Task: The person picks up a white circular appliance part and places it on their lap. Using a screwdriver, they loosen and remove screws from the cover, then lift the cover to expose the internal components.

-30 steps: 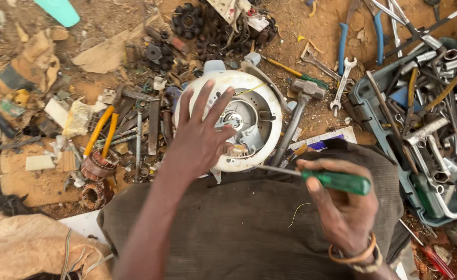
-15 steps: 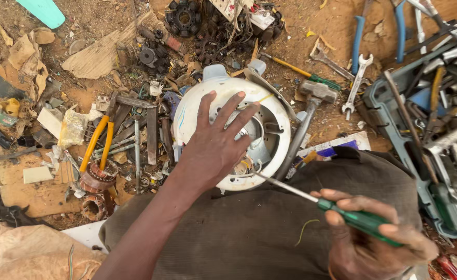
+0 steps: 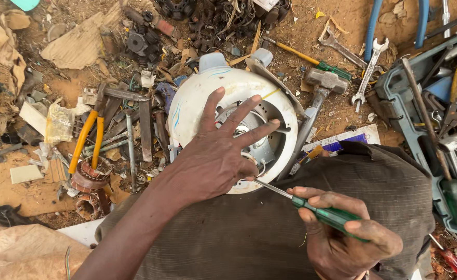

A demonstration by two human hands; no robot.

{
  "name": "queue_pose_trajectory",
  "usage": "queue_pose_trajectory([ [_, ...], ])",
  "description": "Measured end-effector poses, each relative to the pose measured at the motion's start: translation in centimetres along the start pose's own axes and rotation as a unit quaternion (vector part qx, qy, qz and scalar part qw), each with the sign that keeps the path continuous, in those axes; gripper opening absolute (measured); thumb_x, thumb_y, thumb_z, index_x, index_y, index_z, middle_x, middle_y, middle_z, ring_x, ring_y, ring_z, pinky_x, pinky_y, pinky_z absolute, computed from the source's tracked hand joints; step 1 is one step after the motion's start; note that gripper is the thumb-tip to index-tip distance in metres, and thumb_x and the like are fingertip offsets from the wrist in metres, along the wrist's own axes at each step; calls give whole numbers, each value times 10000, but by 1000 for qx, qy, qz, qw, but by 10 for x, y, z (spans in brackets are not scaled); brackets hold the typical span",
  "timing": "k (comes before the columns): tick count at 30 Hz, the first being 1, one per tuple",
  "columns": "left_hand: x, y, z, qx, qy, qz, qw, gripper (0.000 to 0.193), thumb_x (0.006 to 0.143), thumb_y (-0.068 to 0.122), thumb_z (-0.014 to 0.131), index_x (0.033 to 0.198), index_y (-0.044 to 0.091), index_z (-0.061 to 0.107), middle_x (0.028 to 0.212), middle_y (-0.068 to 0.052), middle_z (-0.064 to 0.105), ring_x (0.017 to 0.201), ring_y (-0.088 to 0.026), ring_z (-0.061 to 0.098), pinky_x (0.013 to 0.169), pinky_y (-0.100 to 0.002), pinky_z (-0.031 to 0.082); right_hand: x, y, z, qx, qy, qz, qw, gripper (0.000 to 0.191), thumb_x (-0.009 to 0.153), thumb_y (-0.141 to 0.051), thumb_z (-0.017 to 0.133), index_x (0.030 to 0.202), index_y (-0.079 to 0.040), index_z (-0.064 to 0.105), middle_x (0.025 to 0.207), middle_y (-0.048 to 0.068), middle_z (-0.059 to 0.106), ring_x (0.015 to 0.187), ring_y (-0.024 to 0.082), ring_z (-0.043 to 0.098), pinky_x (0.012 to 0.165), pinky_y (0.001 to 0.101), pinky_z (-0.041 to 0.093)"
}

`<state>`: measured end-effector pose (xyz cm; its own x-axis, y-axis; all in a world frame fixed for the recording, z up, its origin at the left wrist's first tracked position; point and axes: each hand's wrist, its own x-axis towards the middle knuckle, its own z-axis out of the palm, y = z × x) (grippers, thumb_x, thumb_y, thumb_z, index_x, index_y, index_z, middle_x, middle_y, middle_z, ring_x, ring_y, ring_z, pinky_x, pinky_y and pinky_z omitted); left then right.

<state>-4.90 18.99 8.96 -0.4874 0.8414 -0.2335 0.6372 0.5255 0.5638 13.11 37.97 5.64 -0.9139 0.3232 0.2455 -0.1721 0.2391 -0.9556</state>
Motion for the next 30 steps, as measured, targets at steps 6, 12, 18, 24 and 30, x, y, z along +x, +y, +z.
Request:
queue_pose_trajectory([
  [6, -1, 0, 4, 36, 0, 0, 999, 298, 798, 147, 669, 674, 377, 812, 1539, 65, 481, 1534, -277, 164, 1224, -617, -103, -3, -1, -5, -29, -9, -5, 1000, 601, 888, 80, 687, 1183, -191, 239, 1097, 171, 628, 1032, 313, 754, 889, 486, 653],
  [12, -1, 1, 4, 29, 7, 8, 1000, 219, 802, 214, 696, 668, 347, 806, 1504, 62, 520, 1538, -284, 183, 1233, -612, -97, 0, 5, 1, 78, -41, -49, 995, 560, 944, 68, 711, 1296, -227, 390, 1215, 133, 643, 1119, 311, 724, 923, 449, 658],
  [18, -11, -14, 26, -8, 111, 37, 993, 124, 875, 228, 742, 764, 227, 797, 1587, -72, 486, 1545, -330, 228, 1273, -570, 40, 14, -26, -36, -291, -190, -43, 937, 249, 873, -280, 787, 1073, -144, 728, 1045, 98, 747, 921, 216, 771, 736, 296, 610],
  [24, -34, 2, 97, -95, 518, -135, 839, 345, 1087, 306, 568, 1375, 124, 619, 1648, -191, 358, 1579, -365, 323, 1342, -550, 267, 53, -50, -67, -442, -386, 94, 804, 441, 886, -513, 738, 1110, -133, 758, 796, 75, 822, 651, 188, 749, 554, 333, 558],
  [30, -21, 5, 155, -56, 609, -147, 777, 381, 1118, 258, 389, 1405, 80, 567, 1582, -211, 467, 1542, -371, 373, 1316, -545, 234, 87, -58, -33, -212, -353, 593, 691, 456, 965, -307, 668, 1394, -152, 686, 973, 213, 755, 589, 426, 674, 498, 501, 518],
])
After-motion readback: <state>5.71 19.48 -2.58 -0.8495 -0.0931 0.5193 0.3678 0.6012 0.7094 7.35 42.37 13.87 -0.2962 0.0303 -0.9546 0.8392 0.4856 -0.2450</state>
